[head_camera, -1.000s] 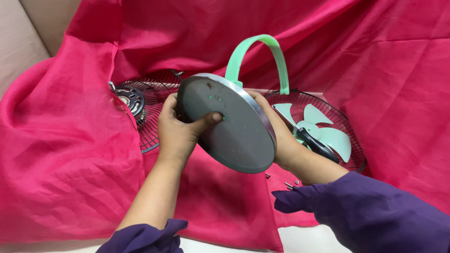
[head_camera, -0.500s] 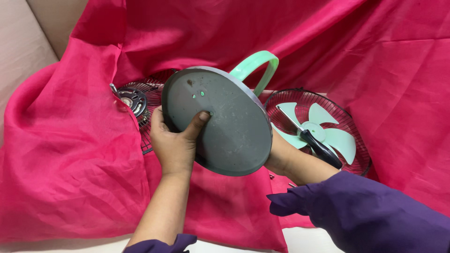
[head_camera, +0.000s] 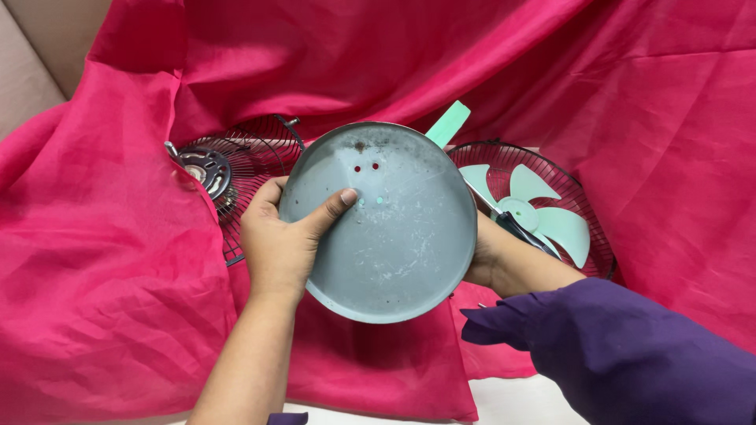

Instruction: The person assembles an electric fan by attaching the green neck to the metal base using a screwdriver and screws. They align the parts, insert screws, and tighten them to secure the connection.

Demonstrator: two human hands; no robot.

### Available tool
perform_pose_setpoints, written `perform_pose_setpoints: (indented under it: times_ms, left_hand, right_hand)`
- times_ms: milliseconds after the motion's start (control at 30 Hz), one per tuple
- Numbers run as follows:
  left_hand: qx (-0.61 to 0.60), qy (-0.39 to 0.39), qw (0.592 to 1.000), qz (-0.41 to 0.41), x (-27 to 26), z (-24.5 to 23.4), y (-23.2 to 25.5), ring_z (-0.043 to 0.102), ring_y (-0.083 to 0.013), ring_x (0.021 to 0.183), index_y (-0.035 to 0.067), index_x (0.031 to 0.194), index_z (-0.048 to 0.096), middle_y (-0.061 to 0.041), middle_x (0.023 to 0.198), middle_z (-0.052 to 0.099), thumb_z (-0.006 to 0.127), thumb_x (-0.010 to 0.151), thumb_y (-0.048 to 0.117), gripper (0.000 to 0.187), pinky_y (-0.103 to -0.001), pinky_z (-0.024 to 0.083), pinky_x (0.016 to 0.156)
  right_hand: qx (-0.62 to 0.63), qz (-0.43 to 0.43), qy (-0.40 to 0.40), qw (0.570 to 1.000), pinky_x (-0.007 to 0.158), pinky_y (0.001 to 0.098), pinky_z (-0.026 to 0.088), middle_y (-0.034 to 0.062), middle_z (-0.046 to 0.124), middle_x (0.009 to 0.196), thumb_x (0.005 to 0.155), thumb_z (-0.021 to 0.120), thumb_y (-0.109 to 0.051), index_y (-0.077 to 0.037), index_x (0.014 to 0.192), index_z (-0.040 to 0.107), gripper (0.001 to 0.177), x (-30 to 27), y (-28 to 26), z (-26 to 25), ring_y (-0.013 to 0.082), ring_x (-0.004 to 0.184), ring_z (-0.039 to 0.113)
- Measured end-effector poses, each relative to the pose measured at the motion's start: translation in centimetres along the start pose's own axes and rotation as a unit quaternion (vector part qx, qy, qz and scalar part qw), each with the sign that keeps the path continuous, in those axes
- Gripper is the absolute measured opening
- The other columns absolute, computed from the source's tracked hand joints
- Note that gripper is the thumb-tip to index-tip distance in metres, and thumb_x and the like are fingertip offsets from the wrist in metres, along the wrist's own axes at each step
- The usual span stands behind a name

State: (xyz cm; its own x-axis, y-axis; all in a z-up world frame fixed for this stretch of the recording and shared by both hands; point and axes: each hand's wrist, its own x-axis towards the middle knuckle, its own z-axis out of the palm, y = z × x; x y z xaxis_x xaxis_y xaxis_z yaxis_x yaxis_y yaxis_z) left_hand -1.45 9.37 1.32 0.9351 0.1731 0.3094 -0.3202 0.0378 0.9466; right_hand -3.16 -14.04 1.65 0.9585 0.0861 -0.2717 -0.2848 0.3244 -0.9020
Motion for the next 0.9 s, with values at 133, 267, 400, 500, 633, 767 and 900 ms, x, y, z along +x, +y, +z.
perform_pose_setpoints:
  times_ms: [133,267,400,500,633,767,900]
  left_hand:
    - [-0.057,-0.032,0.998,0.006,0.2,-0.4,0.4,0.074,-0.0133,0.079,0.006,0.099,0.067,-0.005,0.091,0.077,0.094,0.069,0.029,0.046,-0.028,0.061,0.074]
    - [-0.074,-0.077,0.994,0.015,0.5,-0.2,0.7,0.072,-0.0114,0.079,0.008,0.096,0.065,-0.004,0.089,0.076,0.095,0.067,0.024,0.045,-0.027,0.062,0.073]
    - [-0.066,-0.093,0.993,0.035,0.4,0.4,0.8,0.072,-0.011,0.077,0.008,0.094,0.063,-0.004,0.088,0.075,0.095,0.068,0.023,0.044,-0.027,0.062,0.072]
    - [-0.087,-0.09,0.992,0.021,-0.1,0.7,0.6,0.072,-0.0108,0.078,0.01,0.094,0.063,-0.003,0.087,0.075,0.094,0.068,0.023,0.043,-0.027,0.062,0.073]
    - [-0.095,-0.112,0.989,0.018,-0.7,0.7,0.7,0.071,-0.0104,0.082,0.01,0.096,0.063,-0.002,0.09,0.074,0.094,0.069,0.02,0.043,-0.027,0.06,0.077]
    - [-0.113,-0.13,0.985,0.014,-1.1,0.5,0.9,0.072,-0.0121,0.086,0.008,0.098,0.064,-0.005,0.092,0.076,0.093,0.07,0.018,0.042,-0.028,0.061,0.08]
    - [-0.126,-0.122,0.983,0.059,-1.3,0.3,1.3,0.073,-0.0117,0.097,0.008,0.113,0.058,-0.006,0.104,0.074,0.092,0.072,0.017,0.054,-0.029,0.061,0.088]
  right_hand:
    - [-0.023,0.005,0.009,1.0,0.084,0.0411,0.057,0.012,0.073,0.114,0.094,0.063,-0.031,-0.003,0.124,0.067,0.042,0.7,-1.1,0.1,0.0215,0.097,0.07]
    - [-0.054,0.005,0.015,0.998,0.081,0.0403,0.057,0.0125,0.074,0.113,0.095,0.063,-0.03,-0.002,0.125,0.067,0.041,1.1,-2.2,0.2,0.0213,0.095,0.07]
    - [-0.082,0.003,0.008,0.997,0.078,0.0395,0.057,0.013,0.074,0.111,0.095,0.064,-0.029,-0.002,0.126,0.067,0.041,0.9,-3.7,0.6,0.0211,0.093,0.07]
    - [-0.076,-0.019,-0.027,0.997,0.078,0.0383,0.058,0.0128,0.074,0.113,0.096,0.064,-0.029,-0.001,0.128,0.065,0.043,-0.1,-4.8,1.5,0.0209,0.094,0.07]
    - [-0.135,-0.056,-0.016,0.989,0.093,0.0337,0.054,0.0072,0.068,0.129,0.093,0.062,-0.034,-0.012,0.146,0.054,0.058,-1.1,-5.8,4.0,0.0163,0.115,0.065]
    - [-0.141,-0.086,-0.117,0.979,0.113,0.0399,0.046,0.0135,0.063,0.145,0.089,0.067,-0.032,-0.004,0.151,0.046,0.071,-1.8,-7.1,5.4,0.0237,0.137,0.057]
    - [-0.169,-0.083,-0.124,0.974,0.114,0.0407,0.044,0.0145,0.061,0.147,0.087,0.069,-0.033,-0.006,0.149,0.049,0.071,-0.8,-7.9,6.2,0.0241,0.14,0.055]
